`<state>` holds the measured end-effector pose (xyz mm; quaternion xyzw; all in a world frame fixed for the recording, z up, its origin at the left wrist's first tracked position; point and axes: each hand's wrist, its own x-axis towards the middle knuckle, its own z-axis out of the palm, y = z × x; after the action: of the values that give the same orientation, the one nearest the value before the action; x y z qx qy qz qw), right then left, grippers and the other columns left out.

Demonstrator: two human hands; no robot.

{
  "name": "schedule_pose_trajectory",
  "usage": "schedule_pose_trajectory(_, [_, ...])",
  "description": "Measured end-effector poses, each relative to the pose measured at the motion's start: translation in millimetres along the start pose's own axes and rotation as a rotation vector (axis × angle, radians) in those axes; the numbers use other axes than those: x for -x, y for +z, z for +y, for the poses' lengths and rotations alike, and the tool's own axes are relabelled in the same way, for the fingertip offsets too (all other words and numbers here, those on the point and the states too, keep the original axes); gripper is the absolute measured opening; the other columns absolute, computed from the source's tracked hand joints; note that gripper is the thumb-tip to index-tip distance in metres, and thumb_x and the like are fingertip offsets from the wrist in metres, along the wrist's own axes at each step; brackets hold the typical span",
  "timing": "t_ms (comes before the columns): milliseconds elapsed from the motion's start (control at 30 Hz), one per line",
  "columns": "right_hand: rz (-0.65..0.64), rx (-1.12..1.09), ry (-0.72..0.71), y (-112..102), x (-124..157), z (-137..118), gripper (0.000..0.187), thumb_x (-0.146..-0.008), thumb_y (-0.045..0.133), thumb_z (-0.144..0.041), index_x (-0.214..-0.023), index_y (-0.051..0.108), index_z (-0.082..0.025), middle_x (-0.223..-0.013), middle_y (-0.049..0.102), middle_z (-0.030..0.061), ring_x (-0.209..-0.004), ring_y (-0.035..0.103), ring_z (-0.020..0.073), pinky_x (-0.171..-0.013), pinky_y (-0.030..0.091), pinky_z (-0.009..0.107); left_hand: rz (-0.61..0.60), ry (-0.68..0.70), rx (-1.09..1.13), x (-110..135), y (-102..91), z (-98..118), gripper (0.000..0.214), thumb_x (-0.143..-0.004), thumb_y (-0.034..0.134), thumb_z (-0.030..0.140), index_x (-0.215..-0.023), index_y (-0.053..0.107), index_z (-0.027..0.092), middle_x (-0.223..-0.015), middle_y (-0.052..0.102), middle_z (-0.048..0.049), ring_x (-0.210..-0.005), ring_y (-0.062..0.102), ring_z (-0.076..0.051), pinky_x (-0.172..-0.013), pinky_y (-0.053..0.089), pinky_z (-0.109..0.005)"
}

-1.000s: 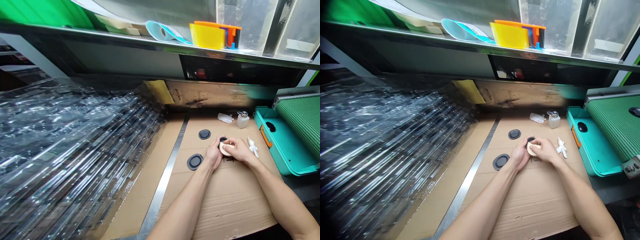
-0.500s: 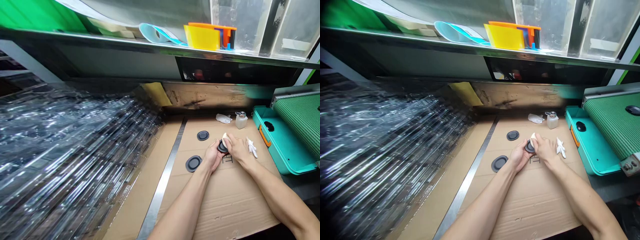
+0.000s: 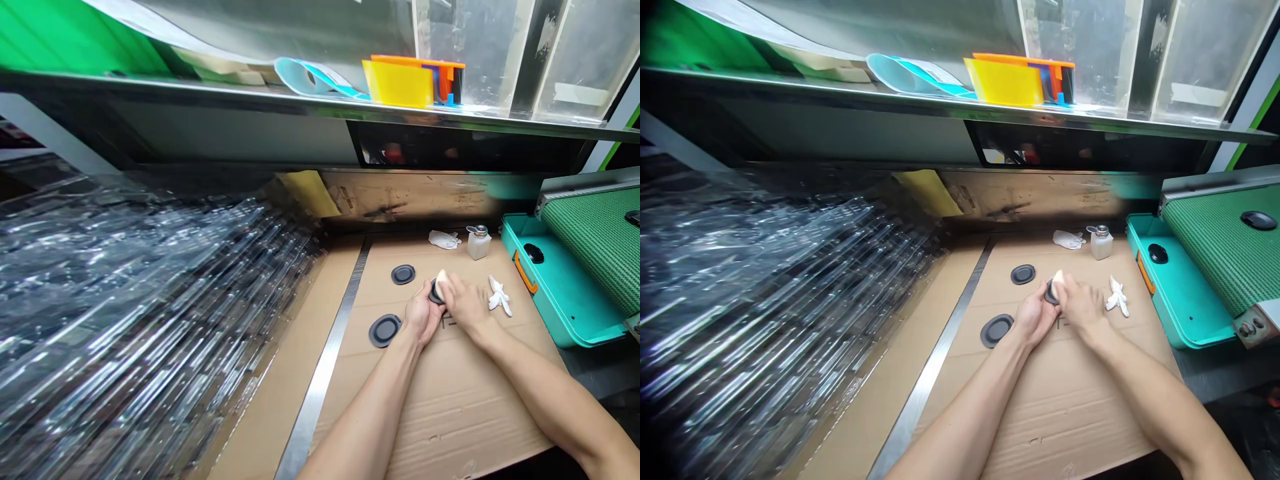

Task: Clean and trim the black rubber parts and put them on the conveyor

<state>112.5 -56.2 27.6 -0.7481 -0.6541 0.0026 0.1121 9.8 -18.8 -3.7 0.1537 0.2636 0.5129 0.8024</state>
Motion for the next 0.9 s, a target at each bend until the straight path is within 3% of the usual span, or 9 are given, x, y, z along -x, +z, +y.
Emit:
schedule_pose_trajectory(67, [-0.006, 0.004, -0.035, 0, 1, 0, 0.049, -0.104, 0.035, -0.053, -0.146, 0.048, -0.033, -0.101, 0.076, 0.0089, -0.084, 0.071, 0.0224, -0.076, 0.047, 0.03, -0.004, -0.019, 0.002, 0, 0.3, 0, 0.032, -0.104, 0.039, 0.029, -0.108, 0.065, 0.011, -0.109, 0.072, -0.0164, -0.102, 0.07, -0.022, -0.097, 0.056, -0.041])
schedule_pose_trajectory(200, [0.027, -0.006, 0.053, 1, 1, 0, 0.048, -0.105, 0.033, -0.051, -0.146, 0.051, -0.032, -0.101, 0.076, 0.0092, -0.086, 0.071, 0.0221, -0.079, 0.048, 0.03, 0.021, -0.003, -0.03, 1, 1.9, 0, 0.032, -0.104, 0.038, 0.027, -0.11, 0.065, 0.011, -0.109, 0.073, -0.0153, -0.103, 0.07, -0.022, -0.096, 0.056, -0.041])
schedule_pose_trajectory(300, [0.023, -0.033, -0.039, 6, 1, 1, 0.049, -0.104, 0.035, -0.052, -0.146, 0.05, -0.032, -0.099, 0.076, 0.0087, -0.085, 0.071, 0.0223, -0.078, 0.049, 0.03, 0.016, -0.044, -0.012, 2, 3.2, 1, 0.031, -0.104, 0.04, 0.029, -0.106, 0.065, 0.011, -0.111, 0.072, -0.0166, -0.107, 0.07, -0.024, -0.097, 0.056, -0.04])
schedule_pose_trajectory(367, [0.049, -0.055, -0.019, 7, -4, 8, 0.048, -0.103, 0.038, -0.052, -0.145, 0.051, -0.033, -0.099, 0.076, 0.0083, -0.084, 0.071, 0.0229, -0.078, 0.049, 0.031, 0.006, -0.044, -0.004, 3, 3.8, 2, 0.03, -0.103, 0.04, 0.029, -0.106, 0.065, 0.011, -0.112, 0.072, -0.0173, -0.107, 0.07, -0.024, -0.096, 0.056, -0.04])
schedule_pose_trajectory(500, [0.198, -0.165, 0.149, 5, -19, 35, 0.045, -0.101, 0.041, -0.052, -0.139, 0.056, -0.033, -0.099, 0.077, 0.0078, -0.087, 0.071, 0.0256, -0.078, 0.049, 0.034, 0.003, -0.033, -0.017, 6, 3.7, 7, 0.029, -0.104, 0.04, 0.03, -0.109, 0.061, 0.01, -0.11, 0.072, -0.0195, -0.102, 0.072, -0.026, -0.084, 0.059, -0.039])
schedule_pose_trajectory(667, [0.329, -0.436, 0.083, 1, -20, 51, 0.043, -0.1, 0.042, -0.053, -0.133, 0.058, -0.031, -0.105, 0.075, 0.0046, -0.09, 0.07, 0.0241, -0.081, 0.05, 0.032, -0.02, -0.083, 0.009, 5, 2.5, 17, 0.033, -0.102, 0.043, 0.039, -0.127, 0.052, 0.019, -0.113, 0.071, -0.0188, -0.09, 0.073, -0.026, -0.064, 0.055, -0.032])
schedule_pose_trajectory(767, [0.289, -0.526, 0.021, 3, -10, 39, 0.046, -0.098, 0.045, -0.05, -0.137, 0.053, -0.026, -0.095, 0.075, 0.0034, -0.083, 0.07, 0.0231, -0.076, 0.051, 0.031, -0.01, -0.076, -0.002, 5, 3.4, 15, 0.039, -0.103, 0.04, 0.041, -0.13, 0.053, 0.018, -0.112, 0.071, -0.0174, -0.088, 0.072, -0.025, -0.059, 0.052, -0.029])
schedule_pose_trajectory(900, [0.145, -0.511, -0.135, 10, 0, 17, 0.047, -0.097, 0.048, -0.044, -0.139, 0.05, -0.023, -0.107, 0.074, 0.0061, -0.09, 0.071, 0.023, -0.078, 0.051, 0.03, -0.032, -0.083, -0.024, 7, 6.9, 5, 0.041, -0.103, 0.04, 0.04, -0.117, 0.065, 0.011, -0.111, 0.072, -0.016, -0.1, 0.07, -0.024, -0.083, 0.056, -0.033])
